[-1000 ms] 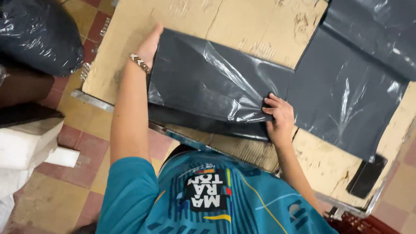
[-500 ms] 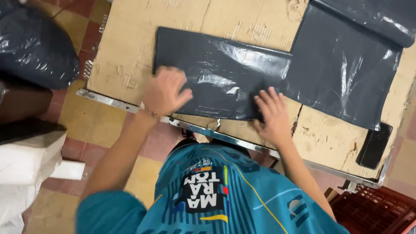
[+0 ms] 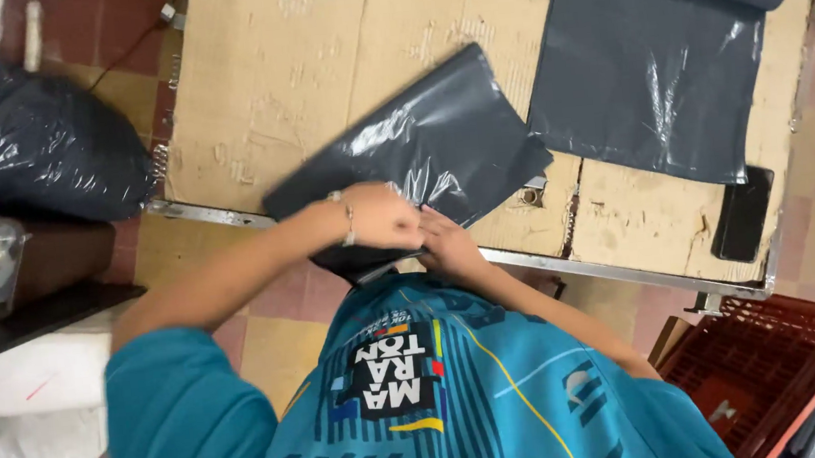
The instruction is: Folding plastic bags and placing them into a basket
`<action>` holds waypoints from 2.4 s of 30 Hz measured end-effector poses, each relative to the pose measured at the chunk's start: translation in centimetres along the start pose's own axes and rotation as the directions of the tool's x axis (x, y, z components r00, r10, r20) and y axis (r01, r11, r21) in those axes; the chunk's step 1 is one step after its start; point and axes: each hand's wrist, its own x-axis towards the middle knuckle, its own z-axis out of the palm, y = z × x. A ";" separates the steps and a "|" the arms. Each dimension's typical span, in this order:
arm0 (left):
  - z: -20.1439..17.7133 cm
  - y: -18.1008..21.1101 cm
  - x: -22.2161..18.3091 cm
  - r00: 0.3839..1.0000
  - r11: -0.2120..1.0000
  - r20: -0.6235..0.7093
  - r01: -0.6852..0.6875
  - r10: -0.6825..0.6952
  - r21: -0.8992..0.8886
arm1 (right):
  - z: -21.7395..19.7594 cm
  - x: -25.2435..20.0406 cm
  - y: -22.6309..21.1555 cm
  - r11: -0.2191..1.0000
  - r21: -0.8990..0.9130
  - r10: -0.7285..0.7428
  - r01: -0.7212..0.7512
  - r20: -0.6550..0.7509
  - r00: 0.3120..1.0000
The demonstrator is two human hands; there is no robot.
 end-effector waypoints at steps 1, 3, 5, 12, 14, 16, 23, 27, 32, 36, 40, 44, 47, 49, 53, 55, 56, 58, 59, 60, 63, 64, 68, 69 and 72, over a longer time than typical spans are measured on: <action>-1.2 -1.7 1.5 0.994 0.971 -0.050 0.079 -0.093 -0.227 | -0.5 -0.9 0.5 0.962 0.264 0.072 -0.066 -0.015 0.997; -1.5 -6.3 3.5 0.981 0.886 -0.067 0.135 -0.183 -0.445 | 0.8 -5.2 2.9 0.852 0.508 0.159 -0.129 -0.016 0.987; -0.3 -12.3 4.9 0.815 0.338 0.208 0.437 -0.541 -0.834 | 4.2 -11.6 7.4 0.494 0.627 0.665 -0.603 0.174 0.726; -0.2 -11.8 5.0 0.639 0.617 -0.229 0.486 -0.734 -0.619 | -1.1 -6.2 5.5 -0.518 0.853 0.834 0.060 0.487 0.259; -0.5 -8.9 6.3 0.478 0.643 -0.482 0.718 -0.734 -0.267 | -1.0 -6.7 5.9 -0.583 0.807 0.773 0.097 0.513 0.373; -0.6 -7.4 7.7 0.446 0.597 -0.528 0.788 -0.723 -0.152 | -2.7 -7.7 6.2 -0.542 0.835 0.774 -0.095 0.540 0.330; -3.5 -10.8 2.2 0.399 0.645 -0.628 0.732 -0.668 -0.221 | -17.7 -13.2 15.4 0.288 0.521 0.947 -0.804 -0.032 0.319; -5.9 -13.3 0.5 0.418 0.482 -0.804 0.855 -0.423 0.192 | -23.5 -19.7 27.1 0.648 -0.090 0.573 -0.757 -0.598 0.561; -5.7 -4.5 16.2 0.695 0.820 -0.656 0.536 -0.294 0.201 | -25.1 -21.3 35.9 -0.190 -0.394 0.908 -0.899 -0.419 -0.009; -1.1 1.0 26.7 0.929 0.896 -0.316 0.300 -0.194 0.329 | -26.2 -19.9 37.3 -0.296 -0.401 0.891 -0.867 -0.442 -0.100; 2.6 1.5 29.8 0.931 0.886 -0.288 0.318 -0.225 0.337 | -28.7 -19.4 37.2 -0.301 -0.092 0.938 -0.949 -0.206 -0.278; 3.4 1.6 30.4 0.899 0.822 -0.404 0.357 -0.172 0.444 | -31.4 -18.2 36.6 -0.316 -0.113 0.948 -0.942 -0.003 -0.317; 3.4 2.0 30.4 0.888 0.788 -0.433 0.375 -0.155 0.488 | -31.5 -19.3 38.4 -0.271 -0.091 0.962 -0.958 0.002 -0.273; 3.8 1.9 30.8 0.879 0.786 -0.453 0.382 -0.147 0.487 | -31.1 -20.0 39.8 -0.214 -0.079 0.977 -0.974 -0.017 -0.214; 4.8 2.4 31.5 0.850 0.753 -0.486 0.454 -0.205 0.476 | -31.5 -21.5 41.8 -0.078 0.148 0.994 -0.986 -0.065 -0.089; 5.2 2.3 32.2 0.818 0.736 -0.543 0.483 -0.187 0.474 | -34.0 -20.1 39.2 -0.042 0.530 0.999 -0.847 -0.004 -0.052; 5.3 2.2 32.5 0.780 0.718 -0.603 0.516 -0.167 0.468 | -35.4 -19.3 37.9 -0.021 0.824 0.999 -0.566 0.033 0.011; 4.5 1.1 32.1 0.755 0.713 -0.651 0.499 -0.080 0.492 | -36.5 -19.9 36.5 0.087 0.839 0.996 -0.536 -0.057 0.073; 3.9 0.6 31.9 0.723 0.707 -0.691 0.486 0.005 0.514 | -37.2 -20.1 35.8 0.191 0.843 0.981 -0.502 -0.145 0.131; 2.7 1.1 30.7 0.716 0.704 -0.698 0.491 0.010 0.513 | -37.9 -20.0 33.6 0.203 0.841 0.978 -0.502 -0.153 0.140; -1.8 3.7 26.2 0.837 0.798 -0.547 0.347 -0.026 0.493 | -39.0 -19.5 26.2 0.647 0.646 0.753 -0.406 -0.456 0.474; -3.5 5.4 24.4 0.917 0.872 -0.395 0.242 -0.061 0.426 | -39.1 -19.7 23.0 0.525 0.721 0.849 -0.453 -0.405 0.339; -9.8 13.6 17.1 0.946 0.954 -0.121 -0.297 0.299 0.035 | -35.8 -26.9 15.0 0.435 0.857 0.898 -0.277 -0.391 0.201; -10.5 15.1 15.8 0.946 0.954 -0.124 -0.296 0.298 0.035 | -37.2 -32.3 13.3 0.436 0.856 0.898 -0.278 -0.391 0.203; -13.8 19.4 13.1 0.828 0.835 -0.112 -0.550 0.549 0.018 | -39.9 -44.7 6.8 0.169 0.904 0.985 -0.392 -0.144 0.093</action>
